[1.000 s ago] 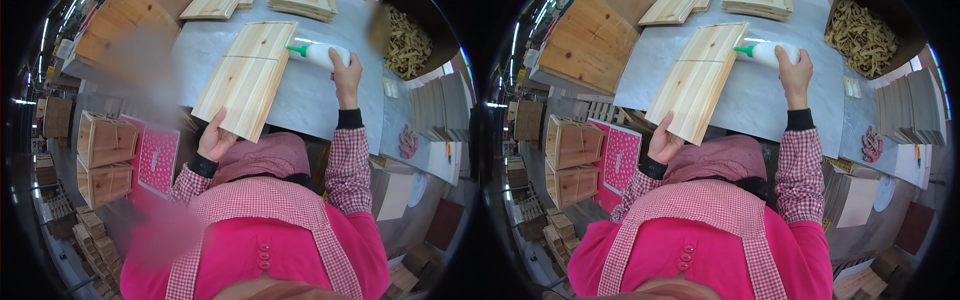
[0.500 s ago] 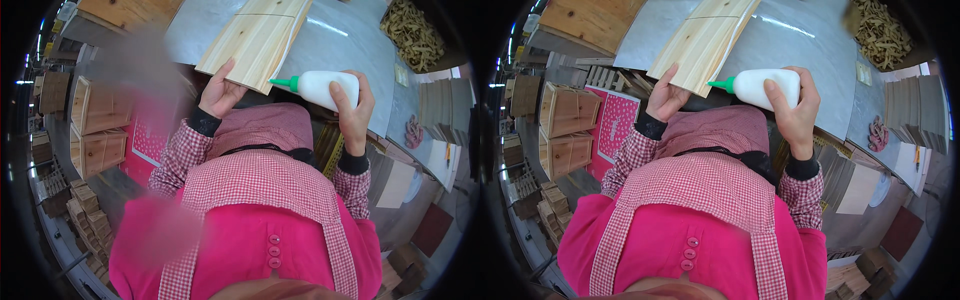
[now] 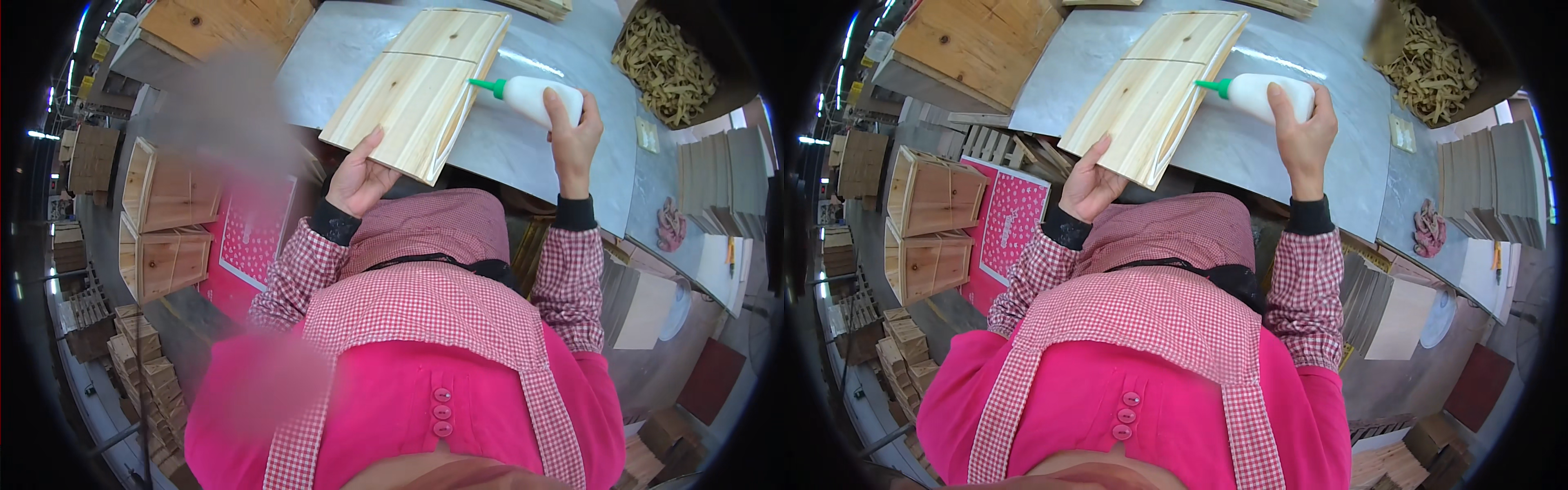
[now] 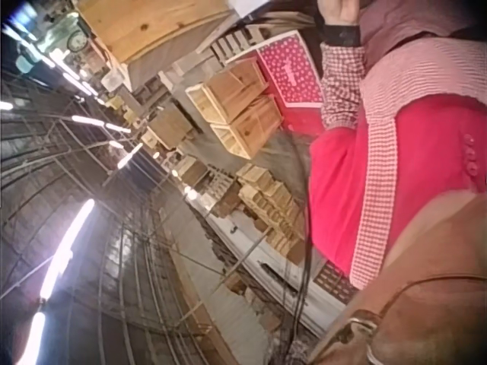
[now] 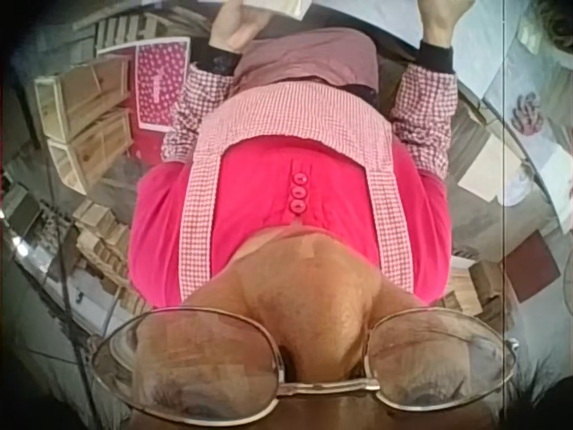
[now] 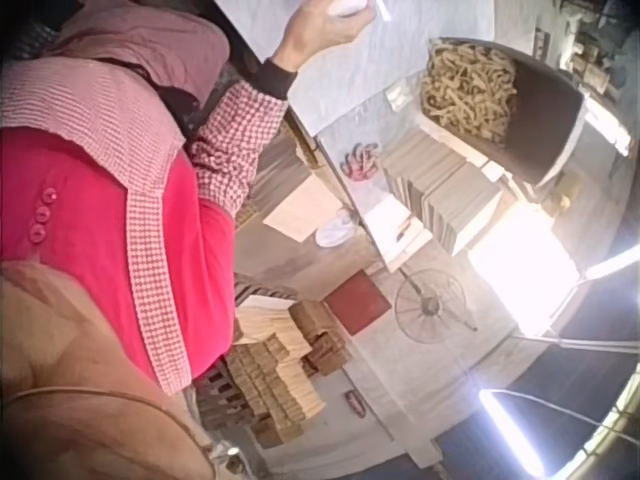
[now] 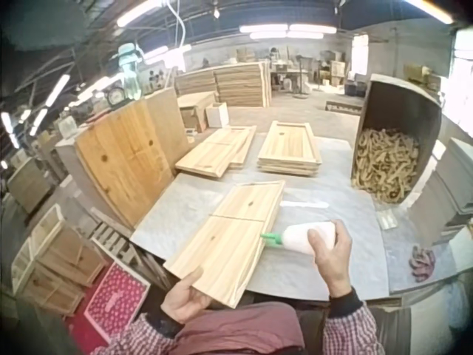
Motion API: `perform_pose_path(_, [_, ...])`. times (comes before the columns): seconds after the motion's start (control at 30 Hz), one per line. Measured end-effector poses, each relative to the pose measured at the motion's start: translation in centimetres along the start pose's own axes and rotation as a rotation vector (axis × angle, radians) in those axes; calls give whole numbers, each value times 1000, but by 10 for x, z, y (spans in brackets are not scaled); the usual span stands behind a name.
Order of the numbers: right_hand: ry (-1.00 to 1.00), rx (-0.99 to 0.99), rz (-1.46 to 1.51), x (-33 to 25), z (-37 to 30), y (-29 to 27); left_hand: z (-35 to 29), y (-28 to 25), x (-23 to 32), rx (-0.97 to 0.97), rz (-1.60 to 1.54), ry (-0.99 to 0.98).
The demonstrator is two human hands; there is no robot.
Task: Assembling wooden boxes by applying glue to the edges of wooden panels and joining them together.
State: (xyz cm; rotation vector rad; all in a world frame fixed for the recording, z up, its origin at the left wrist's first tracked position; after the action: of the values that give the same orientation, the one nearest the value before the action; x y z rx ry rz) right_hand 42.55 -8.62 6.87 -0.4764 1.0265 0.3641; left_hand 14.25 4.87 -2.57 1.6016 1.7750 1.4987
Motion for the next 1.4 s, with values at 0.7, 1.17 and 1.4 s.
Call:
perform_pose_path(0.7, [199, 509, 532, 55, 27, -46, -64, -174, 141, 504, 284, 281])
perform_pose_path(1.17, [111, 559, 475, 165, 208, -3, 234, 130, 155, 259, 1148, 395])
perform_pose_path(1.4, [260, 390, 398, 179, 227, 29, 382, 145, 176, 560, 1415, 712])
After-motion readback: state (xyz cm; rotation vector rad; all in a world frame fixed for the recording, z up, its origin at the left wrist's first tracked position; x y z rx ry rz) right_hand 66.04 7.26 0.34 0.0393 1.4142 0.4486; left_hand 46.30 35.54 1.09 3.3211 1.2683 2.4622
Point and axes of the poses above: each hand's wrist, its own z-axis towards the middle knuckle, its own y-axis out of the palm, x = y × z, the point moved 9 cm from there along z, towards the middle knuckle, and after that the axes turned 6 degrees about -y, right-handed, at the moved point
